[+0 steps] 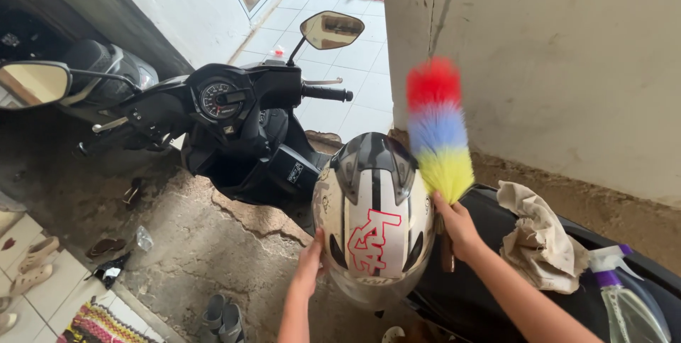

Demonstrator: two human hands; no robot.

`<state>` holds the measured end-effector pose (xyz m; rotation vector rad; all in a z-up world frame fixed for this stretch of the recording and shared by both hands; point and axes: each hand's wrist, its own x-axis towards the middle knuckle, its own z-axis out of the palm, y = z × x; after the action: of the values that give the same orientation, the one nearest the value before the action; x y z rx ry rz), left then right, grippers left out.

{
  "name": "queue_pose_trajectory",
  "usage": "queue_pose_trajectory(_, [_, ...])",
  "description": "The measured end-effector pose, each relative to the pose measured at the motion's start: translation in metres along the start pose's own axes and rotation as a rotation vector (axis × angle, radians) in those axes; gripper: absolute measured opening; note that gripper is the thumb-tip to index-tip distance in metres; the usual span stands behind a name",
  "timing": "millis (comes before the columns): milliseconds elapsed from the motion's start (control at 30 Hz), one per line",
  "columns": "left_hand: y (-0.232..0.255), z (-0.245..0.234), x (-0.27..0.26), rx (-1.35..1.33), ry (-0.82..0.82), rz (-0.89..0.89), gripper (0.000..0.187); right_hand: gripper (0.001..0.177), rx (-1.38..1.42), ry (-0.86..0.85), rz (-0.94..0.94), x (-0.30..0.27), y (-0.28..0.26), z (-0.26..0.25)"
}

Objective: Cleaning a motorcycle helmet using a duster, spray, and cloth while it sits on a scooter seat.

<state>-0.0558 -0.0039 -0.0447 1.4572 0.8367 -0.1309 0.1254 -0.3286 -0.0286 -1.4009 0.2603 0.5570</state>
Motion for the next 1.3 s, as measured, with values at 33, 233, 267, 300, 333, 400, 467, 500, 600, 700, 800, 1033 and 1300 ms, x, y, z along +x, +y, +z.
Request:
queue_pose_trajectory(33, [-0.003, 0.004, -0.003, -0.005, 0.0, -0.001, 0.114, 0.064, -0.005, -0.001, 0.0, -0.001, 0.0, 0.001])
queue_pose_trajectory(233, [-0.025, 0.032, -0.017, -0.188, -0.062, 0.187, 0.11, 0.062, 0.074, 0.075, 0.032, -0.057, -0.052, -0.006])
queue_pose_trajectory(267, [-0.02, 0.043, -0.025, -0.194, -0.11, 0.14, 0.108, 0.062, 0.061, 0.095, -0.013, -0.07, -0.065, -0.014])
queue_pose_trajectory(300, [-0.013, 0.054, -0.033, -0.199, -0.158, 0.092, 0.106, 0.061, 0.047, 0.115, -0.057, -0.084, -0.078, -0.022])
queue_pose_trajectory(333, [-0.014, 0.065, -0.03, -0.2, -0.161, 0.094, 0.106, 0.061, 0.046, 0.117, -0.06, -0.092, -0.083, -0.032])
queue_pose_trajectory(400, [-0.014, 0.088, -0.025, -0.231, -0.233, 0.177, 0.101, 0.06, -0.004, 0.204, -0.084, -0.108, -0.095, -0.054])
queue_pose_trajectory(467, [-0.029, 0.104, -0.008, -0.23, -0.306, 0.326, 0.095, 0.059, -0.012, 0.224, -0.132, -0.105, -0.083, -0.08])
queue_pose_trajectory(500, [-0.037, 0.113, 0.0, -0.227, -0.373, 0.472, 0.09, 0.059, -0.02, 0.239, -0.175, -0.103, -0.077, -0.094])
queue_pose_trajectory(600, [-0.071, 0.127, 0.036, -0.18, -0.503, 0.484, 0.079, 0.062, -0.145, 0.319, -0.25, -0.106, -0.056, -0.108])
queue_pose_trajectory(700, [-0.097, 0.112, 0.072, 0.004, -0.455, 0.475, 0.069, 0.063, -0.227, 0.37, -0.189, -0.125, -0.059, -0.098])
queue_pose_trajectory(800, [-0.082, 0.085, 0.078, 0.161, -0.489, 0.444, 0.066, 0.062, -0.233, 0.335, -0.216, -0.136, -0.064, -0.069])
queue_pose_trajectory(1033, [0.052, 0.073, -0.009, 0.25, -0.104, 0.238, 0.108, 0.063, -0.434, 0.404, -0.273, -0.128, -0.041, -0.07])
queue_pose_trajectory(1300, [0.196, 0.192, -0.088, 0.603, 0.379, 1.093, 0.08, 0.075, -0.736, 0.352, -0.323, -0.135, -0.042, -0.08])
